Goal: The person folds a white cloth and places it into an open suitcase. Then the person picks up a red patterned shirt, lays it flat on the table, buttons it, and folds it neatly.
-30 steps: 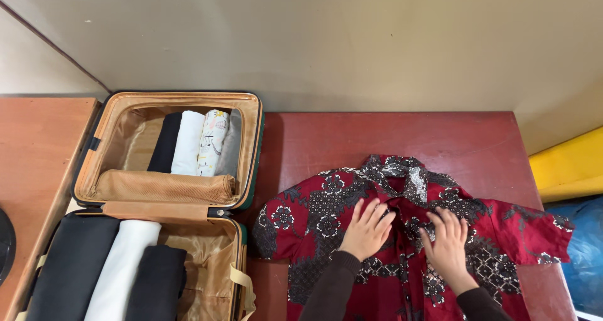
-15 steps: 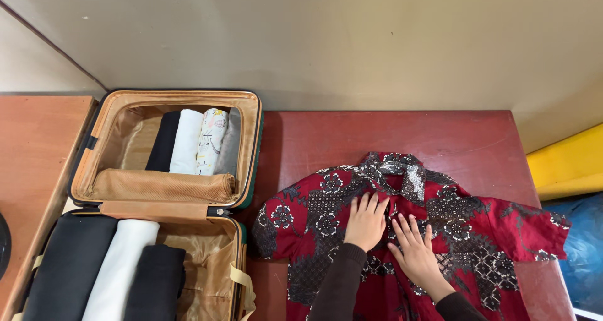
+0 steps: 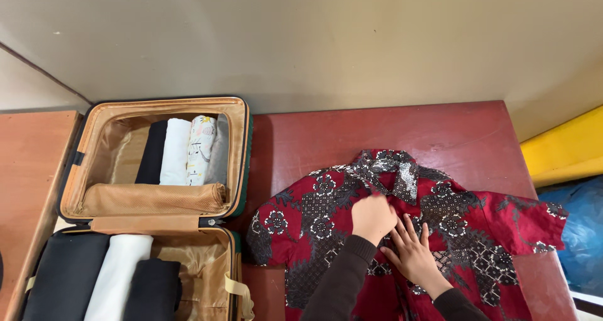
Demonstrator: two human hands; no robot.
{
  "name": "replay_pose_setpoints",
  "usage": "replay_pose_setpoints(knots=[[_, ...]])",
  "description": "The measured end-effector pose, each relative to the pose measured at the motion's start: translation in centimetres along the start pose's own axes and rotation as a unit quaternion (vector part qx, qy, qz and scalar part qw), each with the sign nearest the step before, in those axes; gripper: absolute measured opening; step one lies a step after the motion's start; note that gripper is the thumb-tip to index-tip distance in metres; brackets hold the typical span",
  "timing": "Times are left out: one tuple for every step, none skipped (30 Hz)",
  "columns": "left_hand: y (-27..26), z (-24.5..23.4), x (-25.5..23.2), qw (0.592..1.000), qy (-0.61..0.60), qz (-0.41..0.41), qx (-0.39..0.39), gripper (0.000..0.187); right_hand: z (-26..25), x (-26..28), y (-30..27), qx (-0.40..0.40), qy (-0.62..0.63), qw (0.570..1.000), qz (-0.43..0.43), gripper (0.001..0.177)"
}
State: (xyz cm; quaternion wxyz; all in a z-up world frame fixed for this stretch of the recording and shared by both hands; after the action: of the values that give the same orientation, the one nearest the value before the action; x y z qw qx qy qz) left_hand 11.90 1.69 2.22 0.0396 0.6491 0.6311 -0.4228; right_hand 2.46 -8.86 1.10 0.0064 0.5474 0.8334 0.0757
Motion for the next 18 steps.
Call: replay_pose_setpoints(knots=[[-0.1, -1.4, -1.0, 0.997, -0.011, 0.05, -0.053, 0.032, -0.3, 0.1, 0.0, -0.012, 0.0, 1.0, -0.003, 0.075], [0.0, -2.6, -2.0, 0.989, -0.023, 0.102, -0.105, 0.028, -0.3, 0.1, -0.1, -0.005, 0.001, 1.0, -0.004, 0.075], [-0.1, -3.6, -2.9, 0.975, -0.035, 0.153, -0.156, 0.025, -0.3, 0.1, -0.1, 0.003, 0.003, 1.0, -0.005, 0.076], [-0.2, -4.2, -3.8, 0.955, -0.018, 0.215, -0.202, 0.024, -0.4, 0.1, -0.2, 0.011, 0.005, 1.0, -0.004, 0.076], [-0.3, -4.6, -4.6, 0.929, -0.001, 0.277, -0.246, 0.024, -0.6, 0.1, -0.3, 0.01, 0.007, 1.0, -0.006, 0.076], [-0.5, -4.7, -5.3, 0.896, 0.016, 0.337, -0.287, 0.026, -0.8, 0.2, -0.4, 0.01, 0.009, 1.0, -0.008, 0.076], [0.4, -3.9, -5.1, 0.906, 0.07, 0.309, -0.279, 0.025, -1.0, 0.4, -0.4, 0.01, 0.011, 1.0, -0.009, 0.075], [1.3, -3.1, -4.9, 0.913, 0.123, 0.28, -0.271, 0.025, -1.2, 0.4, -0.4, 0.014, 0.01, 1.0, -0.008, 0.075], [2.2, -2.4, -4.6, 0.915, 0.176, 0.251, -0.261, 0.027, -1.3, 0.4, -0.3, 0.017, 0.008, 1.0, -0.006, 0.076], [2.9, -1.8, -4.3, 0.926, 0.17, 0.241, -0.235, 0.022, -1.4, 0.4, -0.3, 0.021, 0.008, 1.0, -0.005, 0.076], [3.6, -1.4, -4.0, 0.936, 0.163, 0.232, -0.209, 0.019, -1.3, 0.4, -0.3, 0.032, 0.005, 0.999, 0.001, 0.076], [4.2, -1.1, -3.8, 0.945, 0.157, 0.221, -0.182, 0.017, -1.3, 0.4, -0.3, 0.044, 0.003, 0.999, 0.006, 0.076], [4.3, -1.7, -3.9, 0.939, 0.151, 0.228, -0.208, 0.018, -1.3, 0.5, -0.3, 0.057, 0.001, 0.998, 0.011, 0.076], [4.4, -2.4, -4.2, 0.932, 0.144, 0.235, -0.234, 0.018, -1.8, 0.6, -0.2, 0.043, 0.004, 0.999, 0.008, 0.077], [4.1, -3.1, -4.5, 0.925, 0.137, 0.242, -0.26, 0.018, -2.4, 0.8, 0.0, 0.029, 0.007, 1.0, 0.006, 0.078], [3.9, -3.6, -4.6, 0.921, 0.14, 0.241, -0.271, 0.017, -3.0, 1.1, 0.3, 0.013, 0.01, 1.0, 0.004, 0.079], [3.6, -4.1, -4.8, 0.918, 0.143, 0.239, -0.282, 0.016, -3.2, 1.3, 0.6, 0.03, 0.006, 1.0, 0.005, 0.082], [3.2, -4.4, -5.1, 0.915, 0.145, 0.238, -0.292, 0.015, -3.6, 1.4, 0.8, 0.048, 0.002, 0.999, 0.006, 0.084]])
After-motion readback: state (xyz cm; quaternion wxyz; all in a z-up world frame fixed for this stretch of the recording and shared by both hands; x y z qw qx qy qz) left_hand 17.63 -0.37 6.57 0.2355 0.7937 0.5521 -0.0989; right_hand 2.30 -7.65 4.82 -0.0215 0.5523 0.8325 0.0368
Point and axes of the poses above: each hand's wrist, its own y-axis towards the middle knuckle, its own z-axis out of the palm, x = y × z, the point moved 8 cm from there along y, towards the middle knuckle, and after that the axes turned 7 degrees about -y, right-handed, at the moved point
